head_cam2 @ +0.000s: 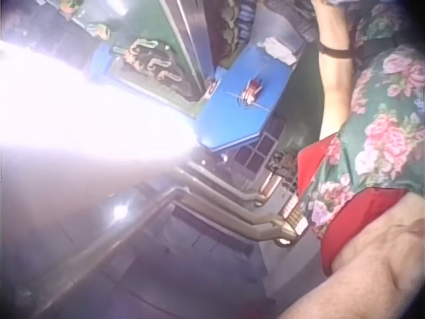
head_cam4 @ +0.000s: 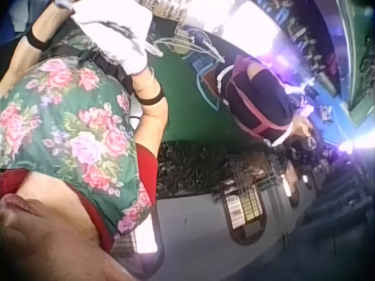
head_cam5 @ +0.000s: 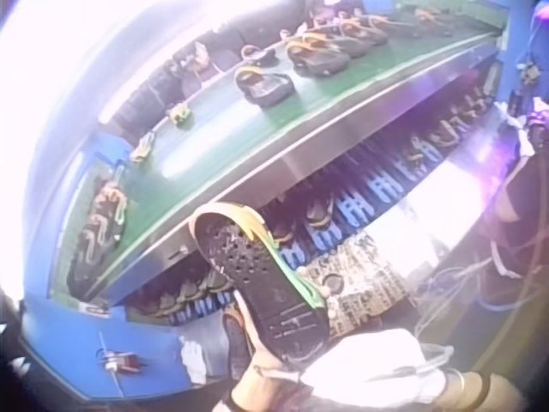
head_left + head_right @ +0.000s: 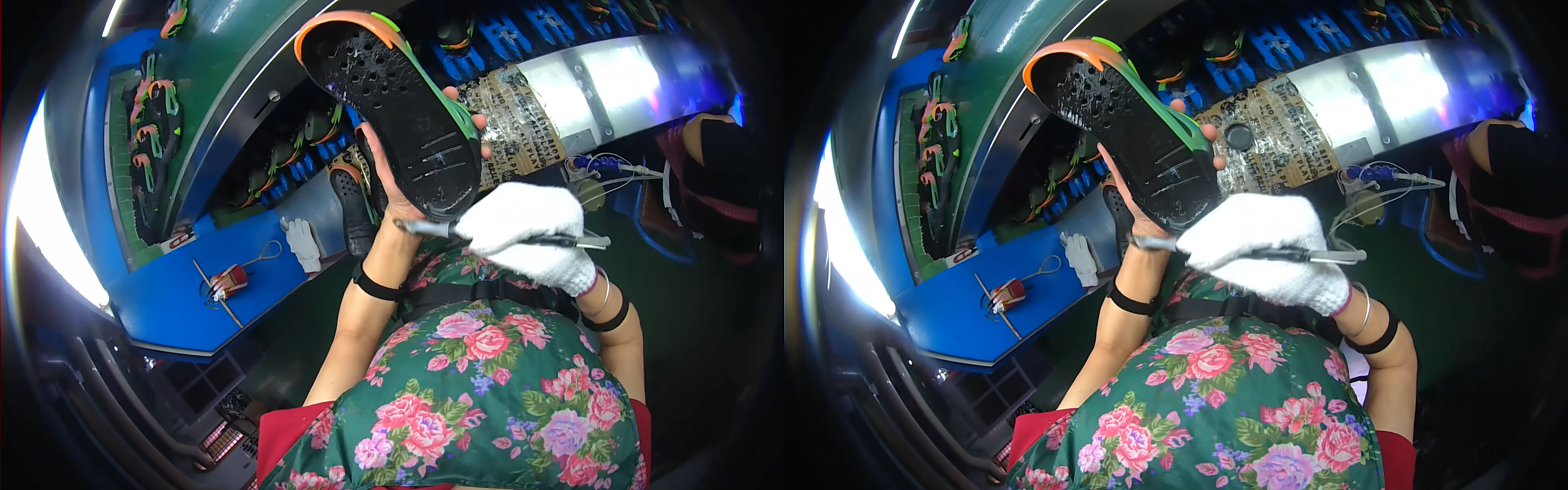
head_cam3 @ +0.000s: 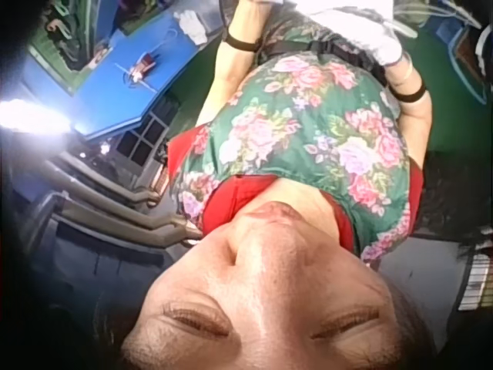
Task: The worker is applying adhesive or primer to the bottom of shoe soles using a brush at a manufacturing station.
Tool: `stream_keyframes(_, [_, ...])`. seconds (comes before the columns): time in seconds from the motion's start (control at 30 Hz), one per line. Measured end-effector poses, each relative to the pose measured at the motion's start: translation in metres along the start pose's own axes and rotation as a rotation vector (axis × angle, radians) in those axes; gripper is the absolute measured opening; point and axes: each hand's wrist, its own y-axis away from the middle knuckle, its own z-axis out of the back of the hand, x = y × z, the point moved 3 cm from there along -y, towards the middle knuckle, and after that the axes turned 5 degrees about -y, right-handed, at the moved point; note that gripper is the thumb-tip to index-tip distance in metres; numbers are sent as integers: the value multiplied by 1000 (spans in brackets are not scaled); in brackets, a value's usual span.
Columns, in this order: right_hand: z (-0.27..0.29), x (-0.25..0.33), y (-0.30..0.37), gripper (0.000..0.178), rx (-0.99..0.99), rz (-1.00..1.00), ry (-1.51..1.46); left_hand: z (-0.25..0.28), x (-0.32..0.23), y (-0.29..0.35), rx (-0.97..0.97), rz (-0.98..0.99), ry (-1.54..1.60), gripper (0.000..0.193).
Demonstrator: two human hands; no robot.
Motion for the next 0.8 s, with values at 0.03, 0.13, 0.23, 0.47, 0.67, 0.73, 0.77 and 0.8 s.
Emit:
stream_keyframes(0.03, [3, -4, -1, 17, -28, 52, -18, 3, -1, 0, 45, 54, -53, 110])
stream_keyframes(0.13, [-2, 4, -4, 22, -21, 170, 331, 10, -6, -1, -41, 6, -145, 110])
stream_keyframes(0.23, [-10, 7, -2, 25, 58, 194, 246, 13, -9, -4, -4, 5, -147, 107])
stream_keyframes(0.47, [3, 4, -7, 19, -10, 112, 240, 15, -15, 5, -30, 121, -230, 107])
stream_keyframes(0.67, [-18, 5, 8, 28, 204, 210, 318, 29, -22, 3, -38, 239, -312, 99])
stream_keyframes(0.73, [-12, 7, 4, 25, 173, 133, 101, 24, -18, 4, 2, 261, -216, 92])
stream_keyframes(0.77, [-7, 4, 3, 23, 159, 63, -54, 19, -15, 4, 45, 289, -122, 85])
stream_keyframes(0.8, [-3, 7, 2, 21, 122, -30, 16, 18, -16, 2, 53, 320, -112, 87])
